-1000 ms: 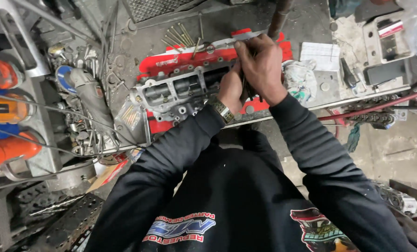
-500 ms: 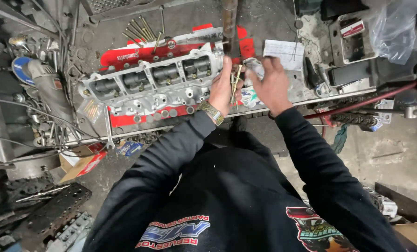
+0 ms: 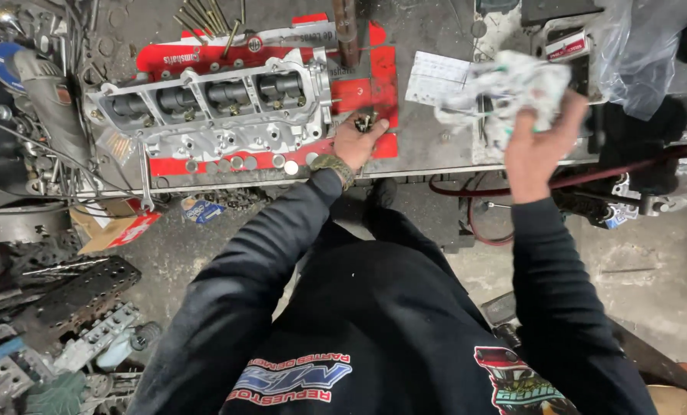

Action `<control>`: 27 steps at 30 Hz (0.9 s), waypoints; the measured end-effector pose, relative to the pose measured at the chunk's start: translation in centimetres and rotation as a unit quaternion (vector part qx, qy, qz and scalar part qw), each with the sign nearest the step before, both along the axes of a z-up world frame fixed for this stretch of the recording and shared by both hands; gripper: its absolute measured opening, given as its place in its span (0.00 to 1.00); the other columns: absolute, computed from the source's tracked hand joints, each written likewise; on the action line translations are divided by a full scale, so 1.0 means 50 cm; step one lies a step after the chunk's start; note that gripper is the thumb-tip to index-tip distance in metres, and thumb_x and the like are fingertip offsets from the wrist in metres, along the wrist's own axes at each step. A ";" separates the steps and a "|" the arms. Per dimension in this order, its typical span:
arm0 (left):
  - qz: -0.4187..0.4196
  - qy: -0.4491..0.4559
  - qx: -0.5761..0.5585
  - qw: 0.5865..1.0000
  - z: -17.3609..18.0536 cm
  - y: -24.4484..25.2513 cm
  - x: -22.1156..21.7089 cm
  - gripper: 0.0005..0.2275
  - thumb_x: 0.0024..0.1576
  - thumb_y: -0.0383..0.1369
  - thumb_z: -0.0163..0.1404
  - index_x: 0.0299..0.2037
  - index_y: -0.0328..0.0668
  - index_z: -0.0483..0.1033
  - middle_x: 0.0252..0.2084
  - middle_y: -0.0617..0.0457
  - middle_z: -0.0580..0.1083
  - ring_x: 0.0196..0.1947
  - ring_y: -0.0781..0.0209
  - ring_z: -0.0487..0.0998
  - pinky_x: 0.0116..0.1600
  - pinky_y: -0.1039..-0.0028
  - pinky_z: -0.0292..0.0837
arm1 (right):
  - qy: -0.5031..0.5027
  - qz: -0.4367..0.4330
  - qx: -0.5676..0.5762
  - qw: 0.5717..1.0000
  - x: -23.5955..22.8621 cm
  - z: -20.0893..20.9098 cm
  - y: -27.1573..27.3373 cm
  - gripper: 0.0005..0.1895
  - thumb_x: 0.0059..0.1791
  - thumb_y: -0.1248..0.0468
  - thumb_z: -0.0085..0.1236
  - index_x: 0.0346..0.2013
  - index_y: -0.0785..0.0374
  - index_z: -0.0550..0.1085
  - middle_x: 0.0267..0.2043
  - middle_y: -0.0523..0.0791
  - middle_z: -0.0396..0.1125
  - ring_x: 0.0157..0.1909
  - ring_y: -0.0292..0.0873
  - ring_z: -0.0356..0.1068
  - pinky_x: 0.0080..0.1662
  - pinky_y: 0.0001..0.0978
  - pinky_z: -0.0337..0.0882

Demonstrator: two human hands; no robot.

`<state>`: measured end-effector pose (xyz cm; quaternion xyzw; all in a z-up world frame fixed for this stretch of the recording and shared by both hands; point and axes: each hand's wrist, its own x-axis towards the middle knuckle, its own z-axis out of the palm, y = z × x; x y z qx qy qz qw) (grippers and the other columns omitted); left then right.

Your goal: The person uses a power drill to tighten bolts on a red and silver engine cylinder head. They then place a camshaft into the head and secure it with bolts, followed by positioning a valve cover over the assembly.

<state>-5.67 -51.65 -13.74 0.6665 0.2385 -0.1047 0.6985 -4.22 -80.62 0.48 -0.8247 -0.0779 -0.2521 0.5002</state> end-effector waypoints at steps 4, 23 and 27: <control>-0.112 -0.048 0.261 0.957 -0.104 -0.002 0.080 0.21 0.53 0.42 0.62 0.50 0.35 0.77 0.37 0.46 0.82 0.33 0.50 0.82 0.43 0.64 0.80 | -0.057 -0.026 -0.059 0.996 -0.008 0.018 -0.133 0.19 0.48 0.86 0.47 0.53 0.75 0.63 0.49 0.59 0.63 0.46 0.55 0.65 0.50 0.49 0.73; -0.198 0.047 0.507 0.837 0.029 -0.032 0.127 0.30 0.53 0.45 0.66 0.57 0.39 0.64 0.51 0.41 0.72 0.50 0.43 0.79 0.51 0.54 0.82 | 0.100 -0.090 -0.356 0.925 -0.025 -0.165 -0.195 0.30 0.56 0.58 0.68 0.63 0.76 0.65 0.65 0.63 0.57 0.62 0.68 0.60 0.57 0.61 0.67; -0.177 0.015 0.462 0.869 0.020 -0.019 0.091 0.39 0.54 0.50 0.64 0.69 0.35 0.60 0.57 0.35 0.70 0.56 0.35 0.75 0.57 0.49 0.78 | 0.149 -0.106 -0.394 0.901 -0.033 -0.185 -0.190 0.38 0.56 0.51 0.71 0.68 0.74 0.64 0.71 0.67 0.53 0.70 0.77 0.51 0.61 0.76 0.61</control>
